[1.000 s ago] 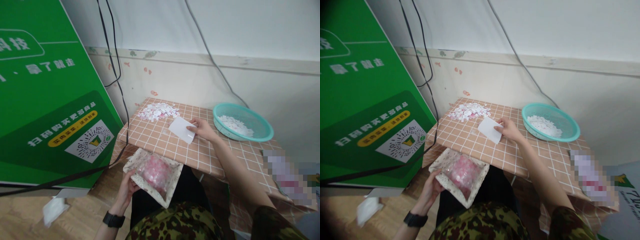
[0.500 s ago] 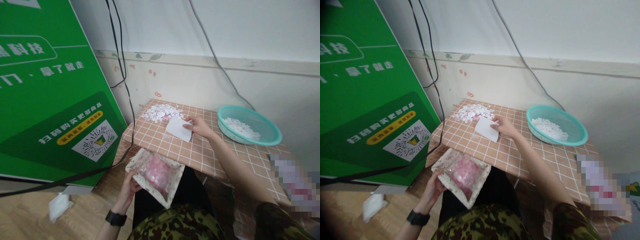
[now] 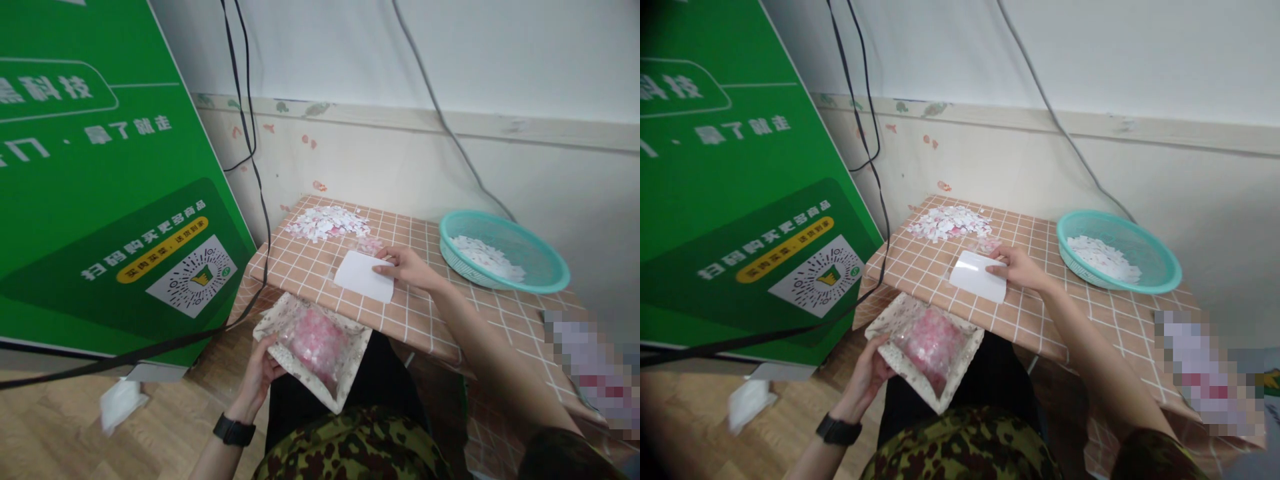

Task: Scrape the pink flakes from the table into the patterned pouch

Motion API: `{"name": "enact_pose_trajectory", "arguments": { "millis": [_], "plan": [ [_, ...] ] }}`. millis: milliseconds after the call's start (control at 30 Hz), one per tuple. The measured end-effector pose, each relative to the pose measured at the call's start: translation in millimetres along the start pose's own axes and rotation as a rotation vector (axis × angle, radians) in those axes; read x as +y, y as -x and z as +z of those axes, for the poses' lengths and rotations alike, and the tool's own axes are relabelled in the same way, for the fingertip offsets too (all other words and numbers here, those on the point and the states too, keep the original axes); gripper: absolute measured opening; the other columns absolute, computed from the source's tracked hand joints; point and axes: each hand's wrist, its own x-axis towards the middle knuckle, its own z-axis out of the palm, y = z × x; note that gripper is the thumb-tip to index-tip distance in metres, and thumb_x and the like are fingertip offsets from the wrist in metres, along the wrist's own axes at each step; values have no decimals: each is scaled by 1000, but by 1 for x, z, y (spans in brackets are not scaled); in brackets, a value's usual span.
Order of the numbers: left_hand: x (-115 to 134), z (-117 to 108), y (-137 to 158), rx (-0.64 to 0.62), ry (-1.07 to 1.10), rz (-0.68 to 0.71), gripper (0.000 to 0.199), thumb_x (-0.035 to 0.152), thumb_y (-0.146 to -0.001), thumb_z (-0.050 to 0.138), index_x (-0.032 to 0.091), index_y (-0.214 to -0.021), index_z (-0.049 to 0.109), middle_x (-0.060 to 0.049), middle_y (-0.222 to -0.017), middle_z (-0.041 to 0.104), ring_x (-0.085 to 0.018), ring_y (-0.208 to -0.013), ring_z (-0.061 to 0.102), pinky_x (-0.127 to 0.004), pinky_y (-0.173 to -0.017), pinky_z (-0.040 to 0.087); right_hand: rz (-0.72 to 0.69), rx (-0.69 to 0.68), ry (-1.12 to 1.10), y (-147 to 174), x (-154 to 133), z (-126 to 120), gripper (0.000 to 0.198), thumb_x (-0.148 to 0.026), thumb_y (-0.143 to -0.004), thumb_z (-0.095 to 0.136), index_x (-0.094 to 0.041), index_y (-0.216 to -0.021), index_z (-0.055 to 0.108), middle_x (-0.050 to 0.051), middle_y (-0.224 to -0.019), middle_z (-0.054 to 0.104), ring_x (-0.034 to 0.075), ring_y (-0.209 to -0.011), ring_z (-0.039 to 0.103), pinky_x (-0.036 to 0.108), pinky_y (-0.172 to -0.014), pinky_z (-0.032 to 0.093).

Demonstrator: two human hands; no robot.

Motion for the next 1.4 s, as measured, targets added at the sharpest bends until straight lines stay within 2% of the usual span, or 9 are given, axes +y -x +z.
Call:
{"name": "enact_pose_trajectory", "arguments": {
  "millis": [233, 433, 667, 800, 867, 967, 1167, 1267, 1400],
  "plan": [
    [0, 0, -1, -5, 20, 0, 52, 38, -84, 69, 24, -131, 53, -8, -98, 74, -25, -75, 72, -42, -68, 60, 27, 37, -3, 13, -3, 6, 39, -52, -77, 77, -18, -95, 70, 3, -71, 71, 18, -61, 64, 27, -51, 46],
    [0, 1, 0, 4, 11, 0, 47, 38, -83, 69, 23, -126, 55, -7, -92, 73, -24, -73, 71, -42, -67, 60, -11, -91, -25, 23, -12, 22, 38, -53, -81, 75, -19, -98, 72, 6, -86, 76, 20, -73, 70, 29, -60, 53],
    [-1, -3, -2, 12, 17, -6, 46, 38, -82, 70, 22, -123, 56, -7, -93, 73, -25, -73, 72, -43, -67, 60, 90, 324, -31, 40, 3, -25, 48, -58, -72, 81, -18, -98, 71, 5, -71, 70, 19, -59, 64, 29, -48, 52],
    [-2, -6, -5, 28, 13, -3, 43, 37, -83, 69, 23, -121, 56, -6, -91, 73, -25, -72, 72, -44, -70, 61, 143, 446, -6, 58, 16, -40, 52, -61, -74, 80, -18, -102, 70, 5, -68, 69, 22, -58, 65, 33, -48, 55],
    [-3, -6, -6, 24, 8, -4, 42, 37, -83, 69, 23, -120, 56, -5, -89, 73, -24, -72, 72, -44, -70, 61, 124, 457, 42, 63, 12, -30, 50, -60, -77, 77, -19, -104, 70, 7, -71, 71, 24, -60, 67, 36, -50, 56],
    [-7, -4, -7, 10, 9, -21, 43, 37, -84, 69, 23, -122, 57, -7, -94, 73, -25, -76, 72, -45, -72, 61, 11, 466, 200, 62, -8, 8, 37, -54, -86, 70, -22, -104, 71, 9, -83, 76, 25, -65, 69, 38, -57, 56],
    [-22, 3, -9, 6, 3, -58, 43, 36, -86, 67, 24, -125, 55, -8, -104, 72, -24, -76, 72, -43, -72, 60, -223, 150, 394, 26, -56, 95, 34, -37, -101, 51, -27, -129, 66, 10, -113, 77, 27, -90, 74, 40, -80, 56],
    [-27, 3, -12, 20, -12, -70, 44, 36, -87, 65, 24, -129, 56, -10, -107, 72, -26, -80, 72, -44, -73, 60, -207, 121, 451, 8, -55, 101, 39, -32, -101, 49, -20, -135, 63, 14, -113, 77, 30, -94, 74, 41, -81, 54],
    [-33, 2, -20, 67, -27, -74, 48, 38, -85, 66, 24, -131, 56, -11, -105, 73, -26, -77, 72, -43, -71, 59, -121, 221, 512, 5, -36, 69, 33, -28, -98, 56, -18, -126, 69, 14, -109, 78, 30, -93, 74, 41, -82, 53]
  ]
}}
